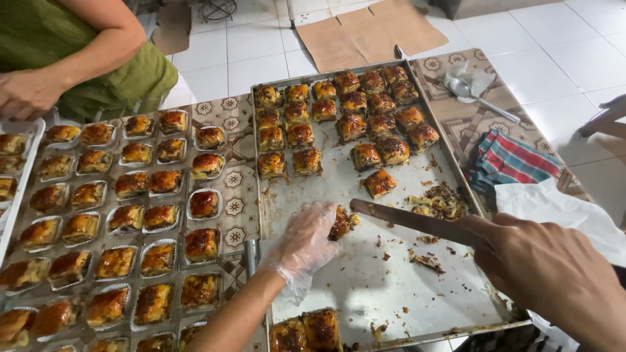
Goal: Transferring small baked pastries from a large baking tray into individual paper liners on a display tray using a metal spatula.
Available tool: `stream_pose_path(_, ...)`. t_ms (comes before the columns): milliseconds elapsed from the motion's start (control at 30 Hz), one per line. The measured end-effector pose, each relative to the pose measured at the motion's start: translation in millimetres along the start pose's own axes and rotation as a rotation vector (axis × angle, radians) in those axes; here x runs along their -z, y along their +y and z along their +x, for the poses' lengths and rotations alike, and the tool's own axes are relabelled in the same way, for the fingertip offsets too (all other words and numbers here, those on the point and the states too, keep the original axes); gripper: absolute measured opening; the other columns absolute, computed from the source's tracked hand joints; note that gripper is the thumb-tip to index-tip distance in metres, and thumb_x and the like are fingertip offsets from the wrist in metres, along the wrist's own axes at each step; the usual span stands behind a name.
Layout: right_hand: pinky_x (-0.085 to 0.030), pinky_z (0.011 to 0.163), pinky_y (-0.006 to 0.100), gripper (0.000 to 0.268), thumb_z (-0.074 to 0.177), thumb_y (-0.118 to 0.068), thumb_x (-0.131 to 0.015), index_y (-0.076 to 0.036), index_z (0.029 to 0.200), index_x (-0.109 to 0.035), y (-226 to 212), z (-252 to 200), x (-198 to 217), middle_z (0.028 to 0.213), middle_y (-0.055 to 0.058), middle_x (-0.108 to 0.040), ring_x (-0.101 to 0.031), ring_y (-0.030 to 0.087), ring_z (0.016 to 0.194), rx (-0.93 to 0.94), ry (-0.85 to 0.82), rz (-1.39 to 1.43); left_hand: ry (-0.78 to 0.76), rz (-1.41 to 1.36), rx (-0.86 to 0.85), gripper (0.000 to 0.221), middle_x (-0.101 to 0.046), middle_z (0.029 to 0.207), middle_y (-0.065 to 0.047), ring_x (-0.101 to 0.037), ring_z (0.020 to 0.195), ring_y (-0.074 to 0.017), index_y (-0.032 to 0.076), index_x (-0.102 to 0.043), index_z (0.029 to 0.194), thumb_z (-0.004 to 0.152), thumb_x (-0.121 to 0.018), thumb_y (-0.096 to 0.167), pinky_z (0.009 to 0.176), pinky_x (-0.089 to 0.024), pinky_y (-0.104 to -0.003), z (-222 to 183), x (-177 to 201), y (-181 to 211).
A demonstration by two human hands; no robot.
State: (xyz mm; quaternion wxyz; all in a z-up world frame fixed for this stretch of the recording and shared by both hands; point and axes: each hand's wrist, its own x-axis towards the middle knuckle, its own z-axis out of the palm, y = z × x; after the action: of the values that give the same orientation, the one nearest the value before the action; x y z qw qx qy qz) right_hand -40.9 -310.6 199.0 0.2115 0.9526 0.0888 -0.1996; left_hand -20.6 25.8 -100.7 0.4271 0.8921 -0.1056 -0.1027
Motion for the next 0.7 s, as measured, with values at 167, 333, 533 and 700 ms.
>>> stream_pose_path(167,-0.066,0.065,0.024,0.051,0.098,-0.050,-0.043,-0.067,0.143,-0.025,14,3,-17,0.131,-0.022,-0.059,-0.081,0.009,0.096,-0.033,-0.086,-0.040,0.191,0.079,-0.407,0.052,-0.018,0.169,-0.008,-0.012,0.158,-0.0269,0.014,-0.024,0.158,0.108,-0.017,0.025,0.129,-0.003,-0.046,6,-12,-20)
stream_pose_path(333,-0.060,0.053,0.029,0.040,0.097,-0.015,-0.057,-0.034,0.130,-0.067,85,13,-115,0.073,0.002,-0.075,-0.071,0.016,0.046,-0.070,0.457,0.424,-0.052,0.370,-0.176,0.098,-0.022,0.163,-0.021,-0.020,0.150,-0.0408,0.009,-0.009,0.159,0.089,-0.072,0.037,0.122,-0.013,-0.051,-12,45,75)
stream_pose_path(533,-0.060,0.071,0.019,0.022,0.092,-0.036,-0.059,-0.051,0.107,-0.065,67,9,-92,0.074,-0.021,-0.075,-0.073,0.003,0.060,-0.116,0.248,0.274,-0.238,0.252,0.146,0.091,-0.006,0.167,-0.017,0.001,0.153,-0.0388,0.017,-0.005,0.162,0.090,-0.060,0.004,0.123,-0.003,-0.052,-19,55,107)
stream_pose_path(700,-0.056,0.073,0.014,0.030,0.093,-0.055,-0.047,-0.070,0.117,-0.042,58,26,-77,0.071,-0.034,-0.080,-0.076,-0.008,0.069,-0.123,-0.080,0.017,-0.217,0.393,0.012,0.062,0.017,0.170,-0.006,0.014,0.156,-0.0255,0.021,0.009,0.160,0.101,-0.009,0.025,0.125,0.007,-0.044,-21,47,93)
